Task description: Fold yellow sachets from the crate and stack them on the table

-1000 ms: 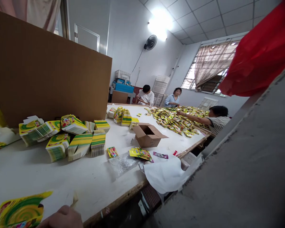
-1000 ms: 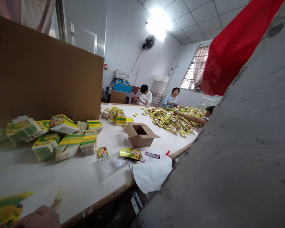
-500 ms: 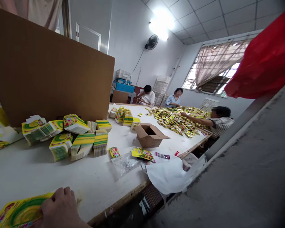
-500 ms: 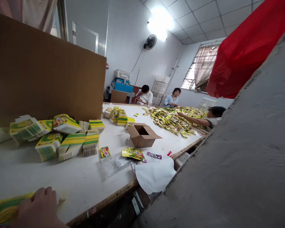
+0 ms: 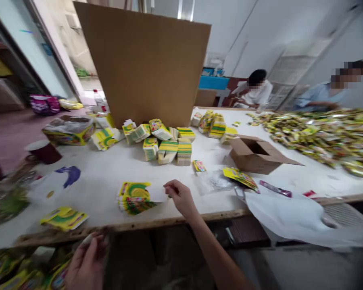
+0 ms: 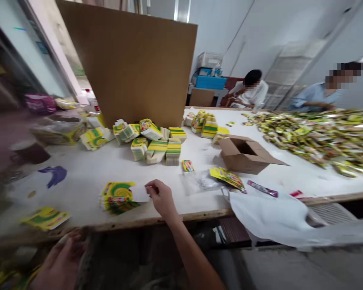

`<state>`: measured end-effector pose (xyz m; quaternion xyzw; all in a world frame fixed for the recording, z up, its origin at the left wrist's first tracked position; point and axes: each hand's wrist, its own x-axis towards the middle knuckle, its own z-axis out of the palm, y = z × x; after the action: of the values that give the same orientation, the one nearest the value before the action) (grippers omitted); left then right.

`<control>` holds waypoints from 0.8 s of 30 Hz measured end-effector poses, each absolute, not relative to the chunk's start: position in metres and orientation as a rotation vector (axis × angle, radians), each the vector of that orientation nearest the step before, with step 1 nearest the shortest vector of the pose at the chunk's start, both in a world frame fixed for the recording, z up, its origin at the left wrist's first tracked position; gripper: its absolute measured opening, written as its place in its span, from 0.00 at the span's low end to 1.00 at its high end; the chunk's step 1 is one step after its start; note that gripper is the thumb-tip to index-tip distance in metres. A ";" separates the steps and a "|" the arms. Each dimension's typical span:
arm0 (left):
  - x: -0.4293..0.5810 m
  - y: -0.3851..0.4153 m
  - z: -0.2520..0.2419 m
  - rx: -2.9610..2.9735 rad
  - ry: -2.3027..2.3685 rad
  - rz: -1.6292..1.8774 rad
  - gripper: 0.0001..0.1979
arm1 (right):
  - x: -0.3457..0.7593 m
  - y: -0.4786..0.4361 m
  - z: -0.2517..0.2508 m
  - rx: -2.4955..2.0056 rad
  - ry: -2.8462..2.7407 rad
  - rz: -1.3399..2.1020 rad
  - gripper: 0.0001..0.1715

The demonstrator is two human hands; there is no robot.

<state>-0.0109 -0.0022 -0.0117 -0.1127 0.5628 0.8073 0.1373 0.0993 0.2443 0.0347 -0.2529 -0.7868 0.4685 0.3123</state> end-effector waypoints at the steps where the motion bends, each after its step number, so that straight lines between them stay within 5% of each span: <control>1: -0.010 -0.004 -0.011 -0.376 1.591 2.349 0.22 | 0.102 0.244 0.031 -0.659 -2.085 1.266 0.11; 7: -0.001 0.006 -0.006 -0.368 1.536 2.381 0.23 | 0.094 0.231 0.038 -0.695 -2.226 1.073 0.09; 11: 0.004 0.009 -0.004 -0.332 1.533 2.359 0.25 | 0.067 0.217 0.040 -0.690 -2.419 0.853 0.17; 24: 0.010 0.012 -0.008 -0.287 1.554 2.300 0.26 | 0.052 0.202 0.041 -0.813 -2.568 0.732 0.06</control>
<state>0.0102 0.0118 -0.0085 -0.1013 0.5483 0.8115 0.1747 0.0519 0.2016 0.0405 -0.2867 -0.9060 0.2581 0.1741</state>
